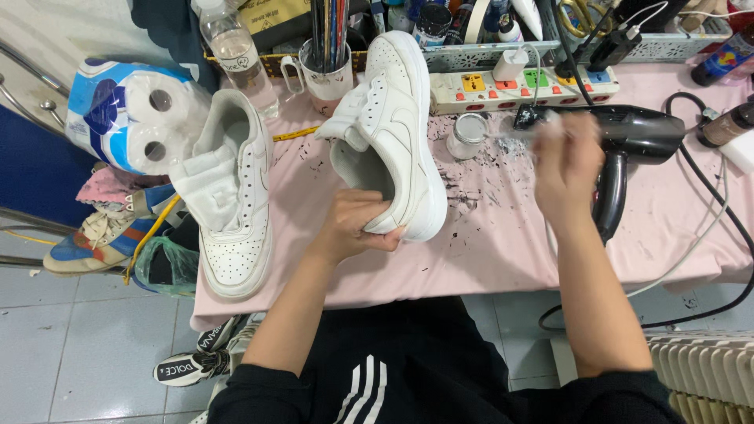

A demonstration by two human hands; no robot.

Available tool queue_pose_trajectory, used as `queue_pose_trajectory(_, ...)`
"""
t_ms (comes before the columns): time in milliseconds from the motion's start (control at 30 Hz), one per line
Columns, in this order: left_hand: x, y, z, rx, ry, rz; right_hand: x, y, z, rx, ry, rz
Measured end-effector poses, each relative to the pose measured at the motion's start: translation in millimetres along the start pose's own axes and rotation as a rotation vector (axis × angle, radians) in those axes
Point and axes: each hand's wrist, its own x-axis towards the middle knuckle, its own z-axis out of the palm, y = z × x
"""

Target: The person paints a white sneaker with a small brush, applying white paint to the heel and side panels. They repeatedly dip the brush into a paint container and use a hairdryer to dry the paint between applications. The process is repeated multiple times on the same shoe.

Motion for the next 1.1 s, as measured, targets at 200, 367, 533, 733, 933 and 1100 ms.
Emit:
queue_pose_trajectory(200, -1, 0, 0, 0.020, -0.013, 0.029, 41, 50, 50, -0.210, -0.266, -0.135)
queue_pose_trajectory(367, -2, -1, -3, 0.041, -0.013, 0.022, 41, 71, 66, -0.380, -0.333, -0.222)
queue_pose_trajectory(533, -4, -2, -5, 0.049, -0.007, 0.043, 41, 78, 43, 0.104, -0.124, 0.099)
queue_pose_trajectory(733, -6, -4, -6, 0.059, -0.003, 0.058, 16, 27, -1, 0.761, -0.011, 0.416)
queue_pose_trajectory(933, -8, -5, -3, 0.054, 0.011, 0.065, -19, -31, -6, 0.770, -0.217, 0.202)
queue_pose_trajectory(1100, -10, -5, -2, 0.054, 0.000, 0.040, -30, -54, 9, 0.590, -0.358, 0.018)
